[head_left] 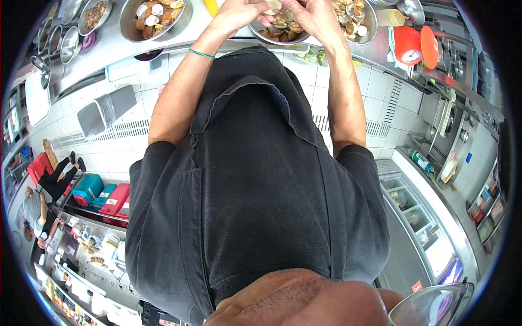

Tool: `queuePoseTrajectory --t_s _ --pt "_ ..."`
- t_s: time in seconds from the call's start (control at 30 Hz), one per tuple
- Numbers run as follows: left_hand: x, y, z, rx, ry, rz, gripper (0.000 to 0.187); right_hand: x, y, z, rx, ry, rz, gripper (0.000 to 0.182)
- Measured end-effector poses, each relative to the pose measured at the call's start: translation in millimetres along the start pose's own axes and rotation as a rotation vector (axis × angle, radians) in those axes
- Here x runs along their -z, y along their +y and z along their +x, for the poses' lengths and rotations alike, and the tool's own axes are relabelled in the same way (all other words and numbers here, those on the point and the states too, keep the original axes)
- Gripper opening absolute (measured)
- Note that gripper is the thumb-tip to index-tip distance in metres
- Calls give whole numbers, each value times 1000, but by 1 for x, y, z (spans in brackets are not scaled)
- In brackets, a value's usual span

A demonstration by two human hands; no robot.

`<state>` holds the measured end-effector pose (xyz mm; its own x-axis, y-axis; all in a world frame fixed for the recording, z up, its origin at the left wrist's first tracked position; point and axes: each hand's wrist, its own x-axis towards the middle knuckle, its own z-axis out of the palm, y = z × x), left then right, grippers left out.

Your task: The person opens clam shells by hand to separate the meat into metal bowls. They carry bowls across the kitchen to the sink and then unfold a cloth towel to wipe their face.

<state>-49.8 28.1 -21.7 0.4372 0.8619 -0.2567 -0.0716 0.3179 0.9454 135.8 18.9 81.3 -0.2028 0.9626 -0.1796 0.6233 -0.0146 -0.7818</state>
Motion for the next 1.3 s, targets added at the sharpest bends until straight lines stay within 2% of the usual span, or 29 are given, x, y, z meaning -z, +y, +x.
queuePoseTrajectory --t_s 0.03,0.1,0.17,0.2,0.3,0.4,0.43,0.5,0.63,0.7,0.73,0.83,0.93,1.03,1.13,1.2,1.23,1.3 --pt "3 -1 -2 -56 30 -46 27 1 -3 0 -108 -21 59 25" --pt "8 -1 -6 -167 89 -135 25 -2 22 13 108 -33 -134 25" --pt "8 1 -7 -161 137 -103 21 -14 55 29 315 -99 -435 24" --pt "8 4 -6 -128 183 -33 21 -25 75 41 376 -251 -673 26" --pt "9 7 -6 -81 250 81 20 -56 78 47 281 -255 -807 24" --pt "12 8 -8 -87 258 71 19 -34 58 44 290 -138 -505 23" --pt "13 8 -9 -92 254 56 18 -29 44 44 140 -151 -444 23" --pt "17 9 -11 -63 237 34 16 -22 44 48 29 -168 -382 23" --pt "14 14 -12 -30 216 48 18 -2 40 46 -91 -285 -127 20" --pt "3 27 -17 -60 237 305 23 5 33 36 -237 -356 41 21" --pt "-4 34 -19 -75 245 433 27 7 27 31 -208 -336 43 23" --pt "-13 40 -16 -141 191 417 31 6 25 26 -164 -361 92 24" --pt "-5 25 2 47 177 218 29 7 31 27 -117 -389 277 25" --pt "-4 25 1 -32 141 181 29 8 30 32 -150 -428 388 28" --pt "-20 48 -9 -30 161 207 28 11 9 30 -123 -419 370 25" --pt "-8 23 4 -93 211 -4 25 16 -4 27 -139 -415 421 22" --pt "-4 20 5 -125 237 -110 24 16 -2 28 -111 -395 278 19" --pt "6 25 -2 -109 300 -132 18 10 16 38 -48 -352 -8 17"
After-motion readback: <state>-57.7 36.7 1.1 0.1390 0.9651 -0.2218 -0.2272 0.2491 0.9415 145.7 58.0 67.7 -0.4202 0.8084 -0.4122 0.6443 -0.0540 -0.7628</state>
